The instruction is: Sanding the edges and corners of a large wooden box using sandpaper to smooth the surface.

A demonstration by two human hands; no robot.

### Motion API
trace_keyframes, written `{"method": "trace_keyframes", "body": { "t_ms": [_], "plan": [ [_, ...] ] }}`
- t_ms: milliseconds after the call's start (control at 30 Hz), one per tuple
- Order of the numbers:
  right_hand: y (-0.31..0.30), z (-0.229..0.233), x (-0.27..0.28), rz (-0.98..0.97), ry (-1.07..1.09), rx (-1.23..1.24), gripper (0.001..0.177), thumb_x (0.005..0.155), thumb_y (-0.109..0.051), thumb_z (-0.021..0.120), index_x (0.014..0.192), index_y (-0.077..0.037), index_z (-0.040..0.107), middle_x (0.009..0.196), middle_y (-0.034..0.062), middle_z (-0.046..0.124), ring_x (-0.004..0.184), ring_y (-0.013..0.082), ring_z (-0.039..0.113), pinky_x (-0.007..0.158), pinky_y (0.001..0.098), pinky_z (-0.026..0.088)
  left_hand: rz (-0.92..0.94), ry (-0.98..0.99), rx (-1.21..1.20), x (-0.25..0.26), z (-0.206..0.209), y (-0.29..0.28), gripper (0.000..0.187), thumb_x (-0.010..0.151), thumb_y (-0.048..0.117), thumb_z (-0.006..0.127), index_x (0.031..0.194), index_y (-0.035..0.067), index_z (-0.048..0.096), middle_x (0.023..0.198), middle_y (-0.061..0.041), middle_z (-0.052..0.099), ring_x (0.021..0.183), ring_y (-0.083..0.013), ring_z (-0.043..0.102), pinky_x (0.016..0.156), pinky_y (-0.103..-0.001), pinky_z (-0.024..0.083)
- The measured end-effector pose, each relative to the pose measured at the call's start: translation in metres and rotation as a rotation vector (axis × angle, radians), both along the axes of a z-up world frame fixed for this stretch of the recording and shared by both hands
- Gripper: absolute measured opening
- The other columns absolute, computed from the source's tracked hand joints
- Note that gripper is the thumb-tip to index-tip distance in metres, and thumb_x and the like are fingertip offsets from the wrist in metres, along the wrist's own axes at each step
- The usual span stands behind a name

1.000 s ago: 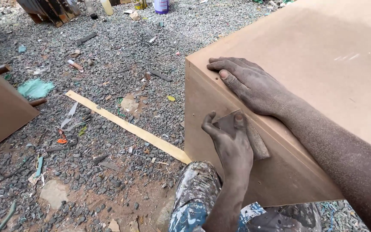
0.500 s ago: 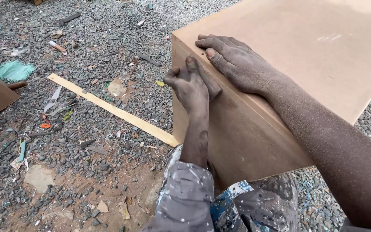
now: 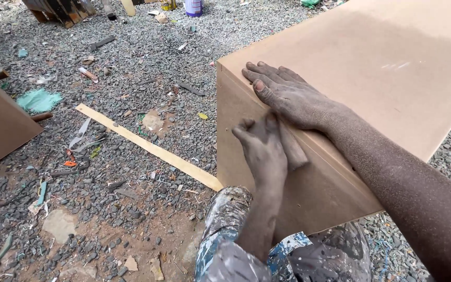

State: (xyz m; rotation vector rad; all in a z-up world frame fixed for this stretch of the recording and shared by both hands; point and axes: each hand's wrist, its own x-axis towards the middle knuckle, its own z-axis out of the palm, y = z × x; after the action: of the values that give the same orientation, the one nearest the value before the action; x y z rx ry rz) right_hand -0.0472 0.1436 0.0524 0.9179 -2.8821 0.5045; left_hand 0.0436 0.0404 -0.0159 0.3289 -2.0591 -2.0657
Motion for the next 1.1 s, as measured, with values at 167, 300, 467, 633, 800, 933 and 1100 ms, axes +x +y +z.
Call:
{"method": "trace_keyframes", "body": {
  "t_ms": [167, 300, 467, 633, 800, 933, 1100],
  "plan": [
    [0.002, -0.002, -0.005, 0.005, 0.024, 0.017, 0.086, 0.096, -0.068, 0.002, 0.159, -0.018, 0.033, 0.170, 0.0019, 0.026, 0.158, 0.0221, 0.014, 0.127, 0.0495, 0.005, -0.078, 0.145, 0.002, -0.011, -0.007, -0.002, 0.064, 0.092, 0.055, 0.056, 0.127, 0.005, 0.035, 0.115, -0.015, 0.052, 0.109, -0.0281, 0.064, 0.096, -0.047, 0.054],
    [0.004, -0.002, 0.000, 0.017, 0.020, 0.004, 0.085, 0.098, -0.065, 0.000, 0.160, -0.015, 0.032, 0.169, 0.0075, 0.028, 0.156, 0.0249, 0.019, 0.126, 0.0505, 0.009, 0.136, 0.125, 0.013, -0.102, -0.001, -0.040, 0.064, 0.088, 0.060, 0.051, 0.120, 0.008, 0.032, 0.113, -0.014, 0.052, 0.104, -0.0295, 0.069, 0.087, -0.041, 0.060],
    [0.001, 0.003, -0.002, 0.065, 0.051, -0.038, 0.094, 0.094, -0.071, -0.005, 0.159, -0.015, 0.034, 0.168, 0.0105, 0.031, 0.156, 0.0279, 0.021, 0.125, 0.0524, 0.010, 0.045, 0.108, 0.003, -0.017, -0.001, -0.012, 0.077, 0.086, 0.066, 0.046, 0.125, 0.001, 0.032, 0.117, -0.020, 0.054, 0.107, -0.0356, 0.067, 0.095, -0.048, 0.052],
    [0.004, 0.004, 0.009, 0.012, 0.004, -0.057, 0.089, 0.096, -0.066, -0.003, 0.157, -0.016, 0.037, 0.168, 0.0100, 0.030, 0.156, 0.0271, 0.020, 0.125, 0.0530, 0.011, 0.072, 0.041, 0.082, -0.097, -0.002, -0.045, 0.063, 0.089, 0.057, 0.046, 0.123, 0.007, 0.029, 0.109, -0.016, 0.055, 0.094, -0.0300, 0.074, 0.077, -0.033, 0.064],
    [-0.004, 0.000, 0.002, 0.021, 0.062, -0.040, 0.089, 0.097, -0.067, -0.002, 0.158, -0.014, 0.036, 0.168, 0.0096, 0.032, 0.155, 0.0269, 0.021, 0.125, 0.0520, 0.010, 0.082, 0.003, -0.024, -0.087, 0.000, -0.052, 0.066, 0.086, 0.066, 0.040, 0.123, 0.012, 0.030, 0.111, -0.013, 0.055, 0.096, -0.0290, 0.072, 0.078, -0.040, 0.062],
    [-0.019, 0.012, -0.017, 0.001, -0.098, -0.057, 0.068, 0.108, -0.060, 0.011, 0.161, -0.023, 0.030, 0.169, 0.0097, 0.027, 0.158, 0.0328, 0.016, 0.127, 0.0567, 0.007, 0.022, -0.064, 0.108, -0.032, -0.010, -0.019, 0.067, 0.087, 0.073, 0.057, 0.124, 0.022, 0.035, 0.129, -0.022, 0.058, 0.130, -0.0418, 0.056, 0.113, -0.049, 0.041],
    [-0.022, -0.003, -0.037, 0.006, 0.013, 0.018, 0.087, 0.096, -0.066, 0.001, 0.159, -0.014, 0.032, 0.169, 0.0084, 0.026, 0.156, 0.0257, 0.017, 0.126, 0.0527, 0.007, 0.106, -0.013, 0.050, -0.138, -0.010, -0.069, 0.070, 0.085, 0.065, 0.041, 0.125, 0.009, 0.030, 0.112, -0.014, 0.054, 0.100, -0.0297, 0.073, 0.081, -0.039, 0.065]
  ]
}}
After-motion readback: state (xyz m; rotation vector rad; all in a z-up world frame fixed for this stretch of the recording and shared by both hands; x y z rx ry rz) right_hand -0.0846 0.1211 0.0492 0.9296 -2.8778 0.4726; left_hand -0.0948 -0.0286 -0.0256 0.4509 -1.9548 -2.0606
